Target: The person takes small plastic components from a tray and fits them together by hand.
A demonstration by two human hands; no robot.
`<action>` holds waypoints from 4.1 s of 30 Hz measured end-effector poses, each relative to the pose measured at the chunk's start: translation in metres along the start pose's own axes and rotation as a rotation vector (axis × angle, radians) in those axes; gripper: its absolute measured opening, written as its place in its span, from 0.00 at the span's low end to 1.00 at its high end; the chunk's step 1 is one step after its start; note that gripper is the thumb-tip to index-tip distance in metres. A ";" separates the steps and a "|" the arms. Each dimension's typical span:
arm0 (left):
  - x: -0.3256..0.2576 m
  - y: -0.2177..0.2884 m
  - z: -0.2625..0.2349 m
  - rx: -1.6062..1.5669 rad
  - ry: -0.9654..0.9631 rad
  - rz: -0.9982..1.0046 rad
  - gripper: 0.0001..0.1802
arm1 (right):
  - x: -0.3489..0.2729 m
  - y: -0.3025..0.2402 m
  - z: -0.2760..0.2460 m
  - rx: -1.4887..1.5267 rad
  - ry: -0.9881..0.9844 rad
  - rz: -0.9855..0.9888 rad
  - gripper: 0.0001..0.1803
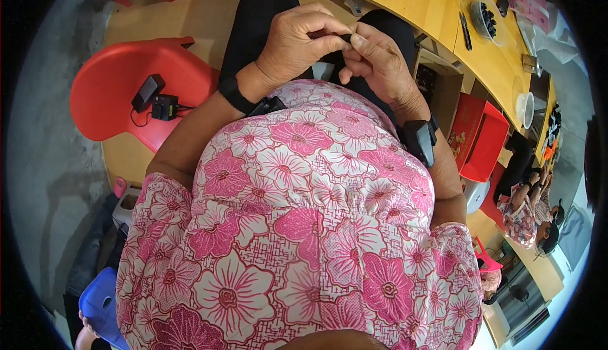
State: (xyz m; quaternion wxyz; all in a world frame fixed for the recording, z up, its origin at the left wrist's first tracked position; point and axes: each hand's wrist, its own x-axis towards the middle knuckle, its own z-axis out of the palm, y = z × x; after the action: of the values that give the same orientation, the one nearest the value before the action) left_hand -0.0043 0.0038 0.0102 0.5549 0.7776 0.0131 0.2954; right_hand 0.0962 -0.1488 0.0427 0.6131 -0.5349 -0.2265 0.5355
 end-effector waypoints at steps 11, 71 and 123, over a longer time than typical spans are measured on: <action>-0.001 0.011 -0.007 -0.040 -0.011 0.098 0.10 | -0.010 0.000 0.012 -0.337 0.095 -0.267 0.12; 0.002 0.005 0.007 -0.061 -0.039 -0.106 0.13 | 0.001 0.020 0.001 0.313 0.088 -0.136 0.13; -0.001 0.019 0.015 -0.427 -0.374 -0.397 0.24 | -0.006 0.023 0.009 -0.397 0.264 -0.230 0.18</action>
State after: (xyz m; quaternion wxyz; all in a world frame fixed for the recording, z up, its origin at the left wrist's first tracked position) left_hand -0.0039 -0.0168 0.0227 0.7447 0.6668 0.0002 0.0301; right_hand 0.0766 -0.1542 0.0265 0.5771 -0.6806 -0.3046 0.3330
